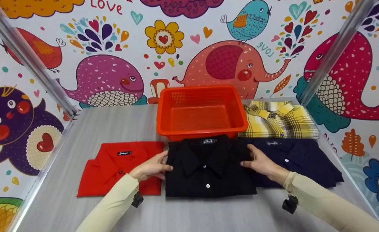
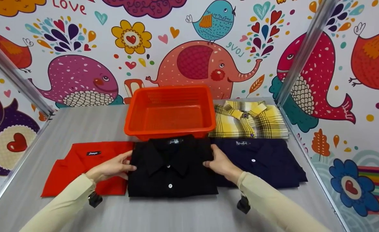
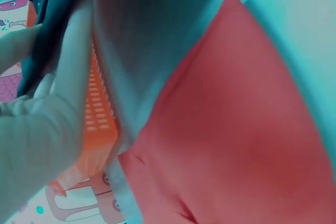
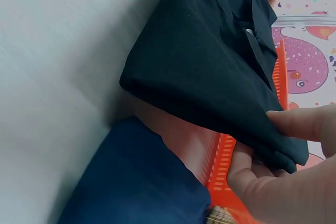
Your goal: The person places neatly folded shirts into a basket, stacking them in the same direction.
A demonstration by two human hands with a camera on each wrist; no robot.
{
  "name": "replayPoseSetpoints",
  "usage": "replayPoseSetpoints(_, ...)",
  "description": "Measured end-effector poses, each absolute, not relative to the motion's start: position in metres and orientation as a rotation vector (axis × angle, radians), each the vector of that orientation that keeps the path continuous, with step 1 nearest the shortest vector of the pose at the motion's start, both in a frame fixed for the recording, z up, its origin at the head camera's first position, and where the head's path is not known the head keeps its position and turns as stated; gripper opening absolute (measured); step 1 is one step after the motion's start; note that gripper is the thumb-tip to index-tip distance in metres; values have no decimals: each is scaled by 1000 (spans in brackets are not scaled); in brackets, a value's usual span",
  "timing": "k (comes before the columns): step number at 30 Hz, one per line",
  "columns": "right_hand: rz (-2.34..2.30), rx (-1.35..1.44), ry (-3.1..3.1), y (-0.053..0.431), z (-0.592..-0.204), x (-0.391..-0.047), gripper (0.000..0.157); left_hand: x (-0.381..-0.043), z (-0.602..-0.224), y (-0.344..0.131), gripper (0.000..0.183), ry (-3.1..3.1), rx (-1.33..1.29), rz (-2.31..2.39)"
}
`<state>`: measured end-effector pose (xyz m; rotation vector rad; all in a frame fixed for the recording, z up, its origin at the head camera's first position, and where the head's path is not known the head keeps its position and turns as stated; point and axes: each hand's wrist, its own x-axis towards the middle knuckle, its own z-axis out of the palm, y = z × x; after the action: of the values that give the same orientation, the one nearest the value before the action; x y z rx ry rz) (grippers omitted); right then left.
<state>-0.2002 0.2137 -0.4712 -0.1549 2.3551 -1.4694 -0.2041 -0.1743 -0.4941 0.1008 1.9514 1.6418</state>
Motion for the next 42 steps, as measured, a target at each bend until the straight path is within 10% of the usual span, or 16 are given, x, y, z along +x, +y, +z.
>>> replayPoseSetpoints(42,-1697,-494,2866,204,-401,-257,52,-272,-418,-159,72,2284,372,1860)
